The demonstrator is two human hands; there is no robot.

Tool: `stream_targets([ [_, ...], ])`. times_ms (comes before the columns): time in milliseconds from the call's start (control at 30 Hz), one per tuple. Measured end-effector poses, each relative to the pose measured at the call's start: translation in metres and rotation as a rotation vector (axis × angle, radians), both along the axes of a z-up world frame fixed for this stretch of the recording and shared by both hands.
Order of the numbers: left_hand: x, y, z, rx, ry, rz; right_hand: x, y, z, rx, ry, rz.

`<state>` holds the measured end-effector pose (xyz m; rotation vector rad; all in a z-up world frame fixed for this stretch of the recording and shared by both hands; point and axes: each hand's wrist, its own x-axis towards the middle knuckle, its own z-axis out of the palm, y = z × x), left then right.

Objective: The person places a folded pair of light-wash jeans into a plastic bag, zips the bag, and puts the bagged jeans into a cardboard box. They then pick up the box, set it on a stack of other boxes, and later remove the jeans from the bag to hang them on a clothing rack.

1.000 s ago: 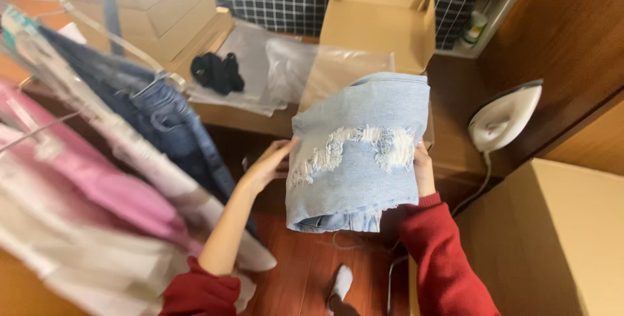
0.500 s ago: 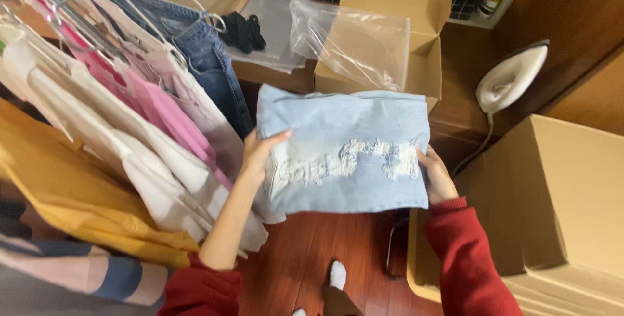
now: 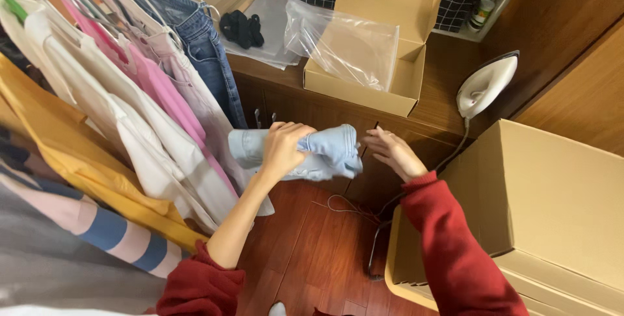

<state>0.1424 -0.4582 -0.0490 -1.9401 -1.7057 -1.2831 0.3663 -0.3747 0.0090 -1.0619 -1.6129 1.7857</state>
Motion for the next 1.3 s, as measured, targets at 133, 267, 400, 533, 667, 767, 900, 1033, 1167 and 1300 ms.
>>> stream_targets([
  [133,0.023,-0.013,0.009,0.056,0.014,0.030,-0.005,0.020,-0.035,-0.274,-0.127,0.145],
  [267,0.043,-0.019,0.003,0.016,0.044,-0.043,-0.010,0.011,-0.044,-0.537,-0.097,0.098],
  [400,0.063,-0.027,0.008,-0.089,0.133,-0.105,-0.025,0.003,-0.052,-0.533,0.048,0.074],
  [533,0.053,-0.036,0.012,-0.174,0.136,-0.078,-0.047,0.099,-0.206,-0.481,0.043,0.161],
  [667,0.045,-0.061,0.019,-0.331,0.121,-0.011,-0.049,0.054,-0.129,-0.193,0.213,0.006],
  [767,0.047,-0.082,0.016,-0.486,0.092,0.049,-0.048,0.041,-0.101,0.009,0.106,0.036],
  [900,0.058,-0.101,0.023,-0.856,-0.048,0.056,-0.043,0.025,-0.076,0.464,-0.177,0.079],
  [1033,0.056,-0.114,0.026,-0.900,-0.351,-0.011,-0.036,-0.018,-0.027,0.661,-0.044,0.050],
  [1167,0.045,-0.115,0.011,-0.567,-0.351,0.104,-0.033,-0.020,-0.025,0.751,0.272,0.057],
  [1300,0.036,-0.110,-0.004,-0.195,-0.405,0.218,-0.027,-0.018,-0.014,0.631,0.418,0.096],
])
